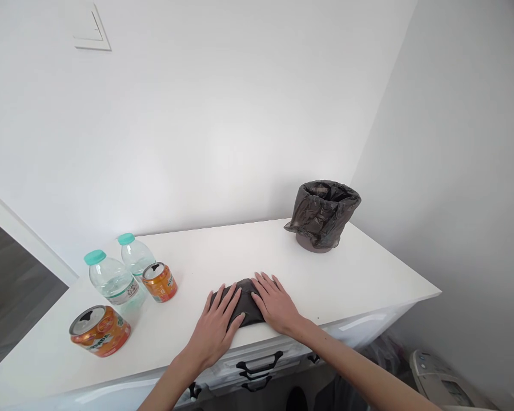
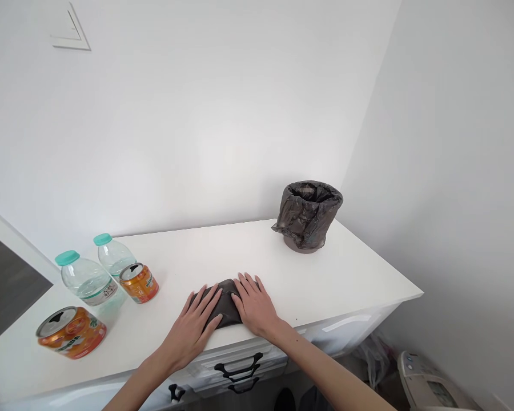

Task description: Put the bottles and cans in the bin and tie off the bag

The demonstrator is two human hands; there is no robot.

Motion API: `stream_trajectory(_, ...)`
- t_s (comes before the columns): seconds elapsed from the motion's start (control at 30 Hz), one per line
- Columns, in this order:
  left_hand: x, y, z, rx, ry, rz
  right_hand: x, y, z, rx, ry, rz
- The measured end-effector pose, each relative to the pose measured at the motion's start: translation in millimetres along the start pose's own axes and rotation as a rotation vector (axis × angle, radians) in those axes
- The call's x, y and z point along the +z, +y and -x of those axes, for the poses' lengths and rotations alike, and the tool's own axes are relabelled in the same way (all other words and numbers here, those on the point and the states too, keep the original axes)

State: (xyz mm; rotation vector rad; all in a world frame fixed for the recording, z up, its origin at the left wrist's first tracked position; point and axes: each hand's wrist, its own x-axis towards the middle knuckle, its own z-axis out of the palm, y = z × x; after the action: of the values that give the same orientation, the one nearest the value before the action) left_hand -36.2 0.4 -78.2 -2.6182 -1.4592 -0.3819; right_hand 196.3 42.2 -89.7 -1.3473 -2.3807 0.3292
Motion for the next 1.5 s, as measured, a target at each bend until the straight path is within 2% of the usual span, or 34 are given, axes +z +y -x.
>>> stream_trajectory(0.1, -1.1, -6.3, 6.2, 0.019, -0.003, 0.015, -7.4, 2.9, 0.7, -0.002, -0.066, -0.05)
stream_trajectory(0.2, -3.3, -22.0, 19.9, 0.031, 0.002, 0.043, -21.0, 11.4, 3.0, 0.047, -0.132, -0.117)
stream_trajectory(0.3, -4.8, -37.5, 34.7, -0.107, 0.081, 0.082, -32.0, 15.4, 6.0, 0.161, -0.108, -0.158)
stream_trajectory(0.4, -6.3, -43.3, 42.9, -0.285, 0.167, 0.14, -33.9, 7.6, 9.9, 0.214, -0.053, -0.2)
stream_trajectory(0.5, -8.4, -41.7, 45.4, -0.325, 0.192, 0.177, -33.7, -1.3, 15.4, 0.152, -0.026, -0.295)
stream_trajectory(0.6, -10.4, -39.4, 46.6, -0.34, 0.207, 0.181, -46.0, 10.1, 22.8, 0.145, -0.008, -0.39)
stream_trajectory(0.7, -12.2, -38.1, 47.2, -0.362, 0.214, 0.176, -76.6, 52.4, 33.4, 0.262, 0.065, -0.441)
stream_trajectory(0.83, -14.8, -35.3, 44.3, -0.357, 0.206, 0.156, -128.9, 142.5, 57.1, 0.437, 0.148, -0.308)
stream_trajectory(0.93, -15.4, -33.4, 41.3, -0.347, 0.198, 0.137, -159.6, 209.1, 78.0, 0.543, 0.085, -0.083)
stream_trajectory(1.0, -15.0, -32.9, 40.6, -0.356, 0.201, 0.129, -174.0, 238.0, 87.6, 0.615, 0.049, 0.05)
stream_trajectory(1.03, -14.6, -32.9, 40.6, -0.36, 0.206, 0.127, -180.0, 244.9, 89.6, 0.649, 0.055, 0.099)
stream_trajectory(1.07, -14.3, -32.9, 40.8, -0.362, 0.211, 0.125, -185.5, 245.9, 89.1, 0.666, 0.096, 0.146)
stream_trajectory(1.13, -13.8, -33.1, 41.3, -0.357, 0.222, 0.12, -195.6, 231.0, 80.2, 0.604, 0.267, 0.243)
stream_trajectory(1.2, -13.8, -33.1, 41.7, -0.349, 0.233, 0.11, -205.7, 199.2, 60.6, 0.393, 0.481, 0.332)
stream_trajectory(1.27, -14.8, -32.8, 41.7, -0.348, 0.237, 0.102, -216.9, 162.9, 32.5, 0.168, 0.575, 0.356)
stream_trajectory(1.33, -16.6, -32.3, 41.7, -0.351, 0.233, 0.1, -228.8, 134.6, 0.9, 0.101, 0.559, 0.371)
stream_trajectory(1.4, -18.4, -31.9, 42.0, -0.357, 0.227, 0.105, -239.3, 119.7, -28.3, 0.221, 0.457, 0.315)
stream_trajectory(1.5, -20.1, -32.7, 43.3, -0.365, 0.229, 0.126, -249.0, 114.6, -58.2, 0.367, 0.369, 0.236)
